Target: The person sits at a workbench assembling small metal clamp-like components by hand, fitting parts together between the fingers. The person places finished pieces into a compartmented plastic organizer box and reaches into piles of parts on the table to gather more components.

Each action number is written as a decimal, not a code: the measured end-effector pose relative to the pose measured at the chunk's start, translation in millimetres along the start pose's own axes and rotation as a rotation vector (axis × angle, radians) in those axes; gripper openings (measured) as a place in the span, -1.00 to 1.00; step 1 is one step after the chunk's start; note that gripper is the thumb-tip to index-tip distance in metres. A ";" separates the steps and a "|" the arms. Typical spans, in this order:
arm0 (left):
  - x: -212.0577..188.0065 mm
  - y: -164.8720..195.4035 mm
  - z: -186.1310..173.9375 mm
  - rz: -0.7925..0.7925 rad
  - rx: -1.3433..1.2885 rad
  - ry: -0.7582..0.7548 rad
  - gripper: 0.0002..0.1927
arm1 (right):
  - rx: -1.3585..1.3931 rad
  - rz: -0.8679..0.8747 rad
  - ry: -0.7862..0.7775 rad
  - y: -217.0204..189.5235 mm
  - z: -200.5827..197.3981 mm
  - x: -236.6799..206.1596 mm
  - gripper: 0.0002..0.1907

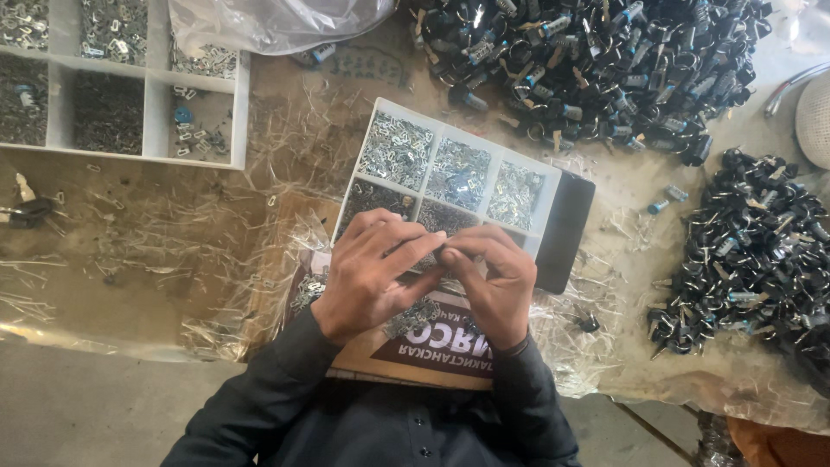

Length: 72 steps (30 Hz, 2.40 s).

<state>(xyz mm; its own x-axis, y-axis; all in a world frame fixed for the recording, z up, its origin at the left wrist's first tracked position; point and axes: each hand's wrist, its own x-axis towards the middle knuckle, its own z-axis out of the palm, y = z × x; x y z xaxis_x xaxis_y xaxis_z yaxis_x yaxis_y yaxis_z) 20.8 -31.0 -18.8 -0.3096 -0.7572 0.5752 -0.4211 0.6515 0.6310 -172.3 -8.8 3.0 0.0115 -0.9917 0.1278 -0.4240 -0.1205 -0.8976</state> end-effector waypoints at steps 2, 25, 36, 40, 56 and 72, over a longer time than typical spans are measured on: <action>0.5 0.1 0.1 -0.001 -0.005 0.008 -0.53 | 0.014 0.006 -0.002 0.0 0.1 -0.4 -0.90; -3.1 4.2 3.2 0.006 0.002 0.001 -0.53 | 0.088 0.017 0.039 15.0 6.7 -8.7 -0.90; 2.1 10.1 -1.2 -0.008 -0.060 0.041 -0.60 | 0.687 0.263 0.008 23.6 -16.1 -22.8 -0.81; 1.8 13.7 0.4 0.035 -0.091 0.024 -0.57 | 0.504 0.261 -0.026 5.3 -21.6 -35.3 -0.76; -4.1 25.5 5.2 0.076 -0.350 -0.164 -0.59 | 0.474 0.216 0.058 -21.3 -14.9 -64.8 -0.70; -95.1 46.4 -53.7 -0.358 -0.509 0.112 -0.53 | -0.578 -0.192 0.030 1.7 22.5 -171.7 -0.58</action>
<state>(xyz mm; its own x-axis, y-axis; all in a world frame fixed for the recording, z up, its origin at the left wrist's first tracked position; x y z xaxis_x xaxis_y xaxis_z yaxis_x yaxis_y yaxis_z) 76.5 73.7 -16.2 -0.1222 -0.9407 0.3164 -0.0154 0.3205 0.9471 -154.6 160.3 -29.9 0.1141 -0.9520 0.2839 -0.8398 -0.2451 -0.4844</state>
